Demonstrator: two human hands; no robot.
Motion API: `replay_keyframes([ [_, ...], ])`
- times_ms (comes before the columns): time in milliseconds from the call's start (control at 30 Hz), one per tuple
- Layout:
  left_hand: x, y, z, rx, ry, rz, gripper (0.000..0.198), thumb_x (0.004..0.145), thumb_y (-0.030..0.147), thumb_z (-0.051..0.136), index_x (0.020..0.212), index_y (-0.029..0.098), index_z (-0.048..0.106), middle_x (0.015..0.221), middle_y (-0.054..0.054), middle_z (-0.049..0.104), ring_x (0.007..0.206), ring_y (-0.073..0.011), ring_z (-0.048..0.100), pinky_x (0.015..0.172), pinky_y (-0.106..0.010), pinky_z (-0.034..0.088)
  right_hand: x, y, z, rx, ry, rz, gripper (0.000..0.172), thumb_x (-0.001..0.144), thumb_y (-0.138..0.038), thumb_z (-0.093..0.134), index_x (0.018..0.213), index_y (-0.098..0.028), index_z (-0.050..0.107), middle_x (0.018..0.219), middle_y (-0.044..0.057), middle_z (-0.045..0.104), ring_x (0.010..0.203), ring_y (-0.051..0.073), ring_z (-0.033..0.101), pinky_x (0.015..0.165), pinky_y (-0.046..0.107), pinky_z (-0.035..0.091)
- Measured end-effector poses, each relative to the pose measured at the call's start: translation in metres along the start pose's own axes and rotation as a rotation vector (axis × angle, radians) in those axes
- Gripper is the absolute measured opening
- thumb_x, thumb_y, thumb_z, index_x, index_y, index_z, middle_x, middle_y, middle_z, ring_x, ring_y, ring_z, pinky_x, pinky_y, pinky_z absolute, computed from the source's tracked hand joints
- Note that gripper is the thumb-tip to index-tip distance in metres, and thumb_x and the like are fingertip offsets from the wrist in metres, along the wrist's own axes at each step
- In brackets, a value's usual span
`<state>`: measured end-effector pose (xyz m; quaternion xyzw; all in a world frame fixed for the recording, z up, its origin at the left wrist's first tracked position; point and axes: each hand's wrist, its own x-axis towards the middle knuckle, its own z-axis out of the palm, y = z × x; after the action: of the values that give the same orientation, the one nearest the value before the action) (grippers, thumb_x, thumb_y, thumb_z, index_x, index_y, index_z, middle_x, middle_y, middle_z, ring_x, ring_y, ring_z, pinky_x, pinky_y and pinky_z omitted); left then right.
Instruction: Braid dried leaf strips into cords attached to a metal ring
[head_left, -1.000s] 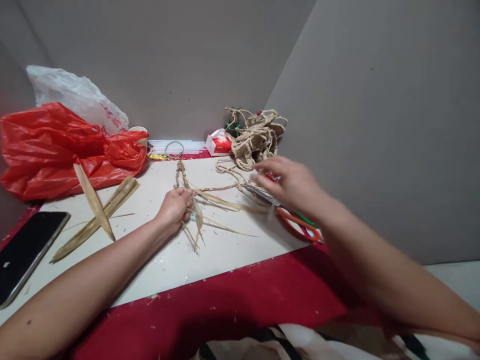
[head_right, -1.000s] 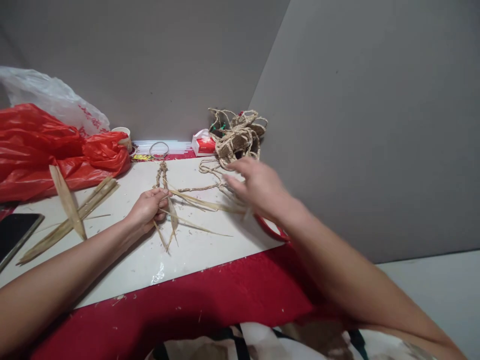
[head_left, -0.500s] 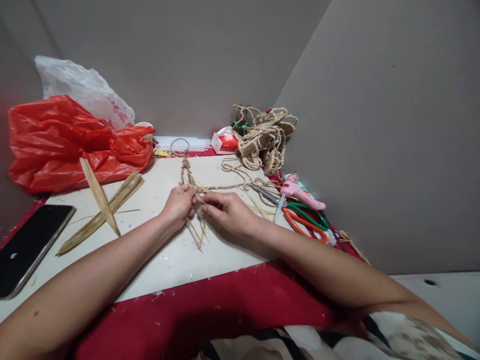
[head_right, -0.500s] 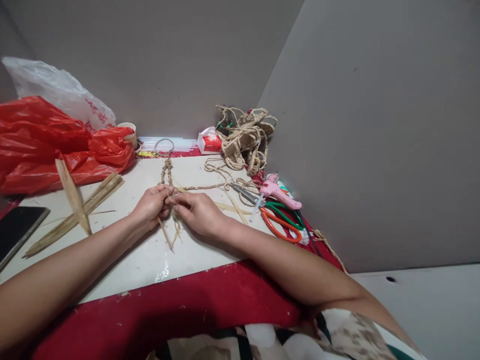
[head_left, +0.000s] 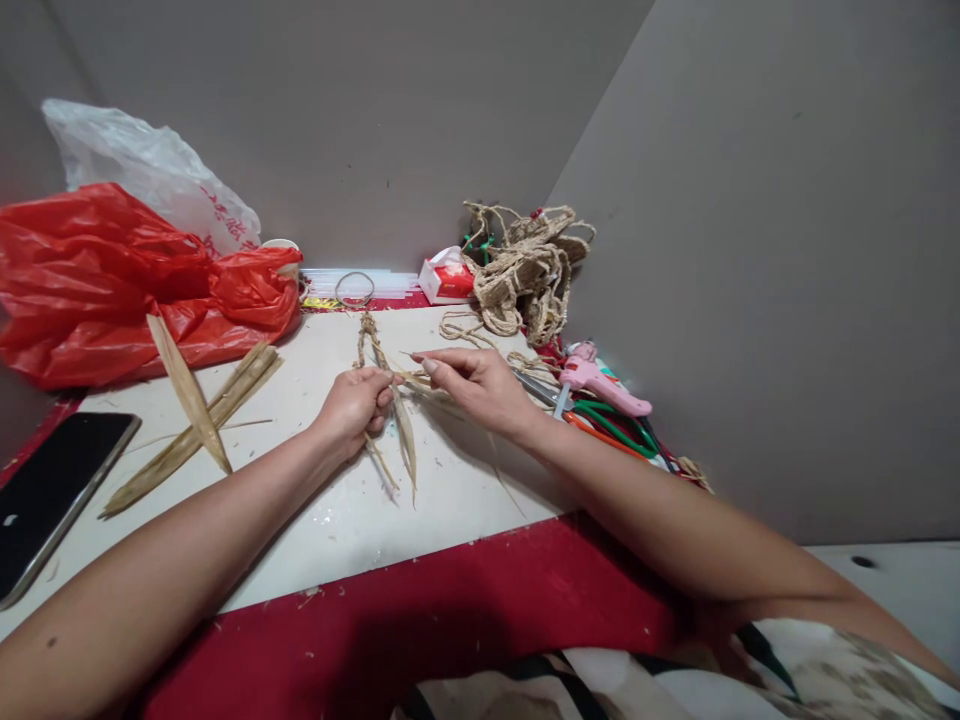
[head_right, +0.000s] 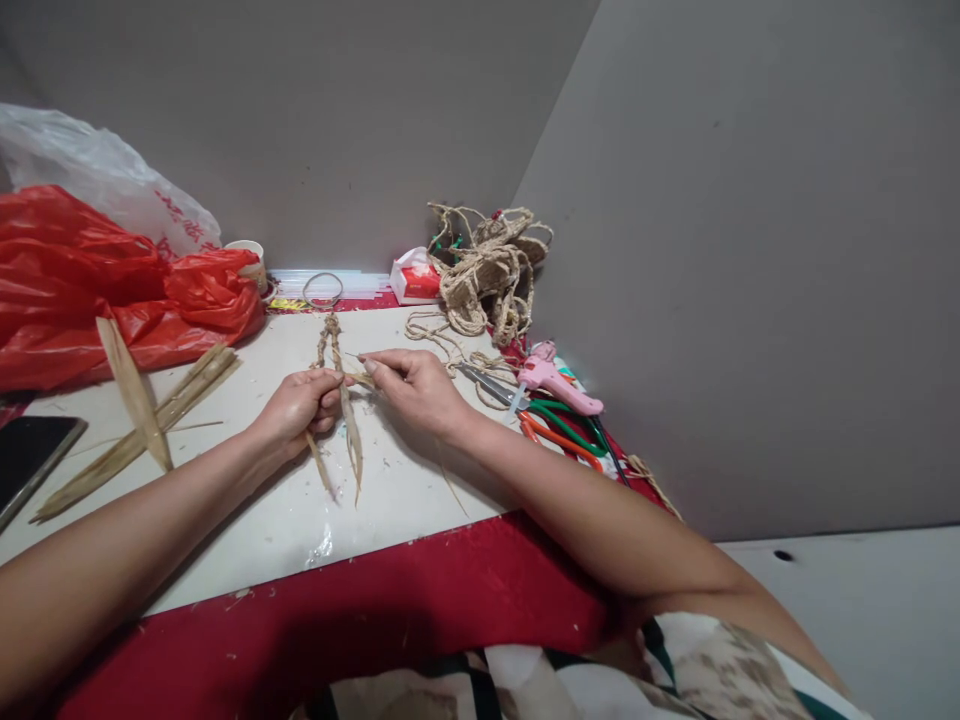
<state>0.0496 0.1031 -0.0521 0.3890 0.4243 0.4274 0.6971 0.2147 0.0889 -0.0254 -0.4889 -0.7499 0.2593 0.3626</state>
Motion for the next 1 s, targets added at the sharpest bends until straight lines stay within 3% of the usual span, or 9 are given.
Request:
replay_keyframes([
  [100,0.001,0.0,0.0,-0.005,-0.01,0.006,0.006,0.072,0.018,0.055,0.072,0.012,0.057,0.043,0.008,0.034,0.032,-0.0022,0.02,0.032,-0.016,0.011,-0.001,0.006,0.006,-0.236,0.046,-0.105,0.032,0.089,-0.029,0.042,0.092,-0.014,0.07,0.082,0.009,0.067,0.073,0.017,0.057,0.069,0.028,0.04],
  [200,0.001,0.0,0.0,0.007,-0.014,0.015,0.006,0.072,0.017,0.054,0.072,0.012,0.057,0.044,0.008,0.033,0.032,-0.0023,0.02,0.032,-0.015,0.012,-0.005,0.006,0.01,-0.528,0.023,-0.16,0.033,0.091,-0.03,0.039,0.085,-0.015,0.067,0.079,0.009,0.066,0.071,0.017,0.056,0.066,0.028,0.036],
  [433,0.001,-0.001,0.0,0.028,-0.012,0.032,0.007,0.071,0.018,0.054,0.07,0.012,0.056,0.044,0.008,0.034,0.033,-0.0022,0.021,0.032,-0.015,0.013,-0.009,-0.008,0.016,-0.771,-0.084,-0.062,0.033,0.091,-0.032,0.037,0.084,-0.017,0.066,0.073,0.006,0.069,0.061,0.016,0.056,0.057,0.029,0.024],
  [667,0.0,0.001,0.003,0.005,-0.001,0.025,0.008,0.069,0.016,0.052,0.071,0.011,0.058,0.043,0.007,0.036,0.032,-0.0019,0.02,0.032,-0.015,0.012,-0.006,-0.013,0.021,-0.72,-0.121,0.037,0.034,0.088,-0.03,0.039,0.081,-0.016,0.069,0.073,0.009,0.069,0.061,0.017,0.056,0.057,0.03,0.025],
  [833,-0.001,0.001,0.004,0.008,0.008,0.052,0.005,0.068,0.015,0.054,0.065,0.011,0.055,0.043,0.006,0.037,0.033,-0.0017,0.023,0.032,-0.015,0.014,-0.002,-0.006,0.027,-0.497,-0.146,0.068,0.036,0.088,-0.03,0.04,0.067,-0.016,0.066,0.06,0.005,0.062,0.053,0.013,0.047,0.054,0.028,0.025],
  [1000,-0.001,0.0,0.003,0.004,0.006,0.027,0.007,0.071,0.017,0.054,0.072,0.011,0.057,0.044,0.006,0.038,0.032,-0.0022,0.023,0.031,-0.016,0.013,0.004,-0.01,0.006,-0.166,0.058,0.026,0.038,0.09,-0.034,0.039,0.064,-0.014,0.058,0.055,0.001,0.054,0.052,0.01,0.044,0.055,0.023,0.031],
])
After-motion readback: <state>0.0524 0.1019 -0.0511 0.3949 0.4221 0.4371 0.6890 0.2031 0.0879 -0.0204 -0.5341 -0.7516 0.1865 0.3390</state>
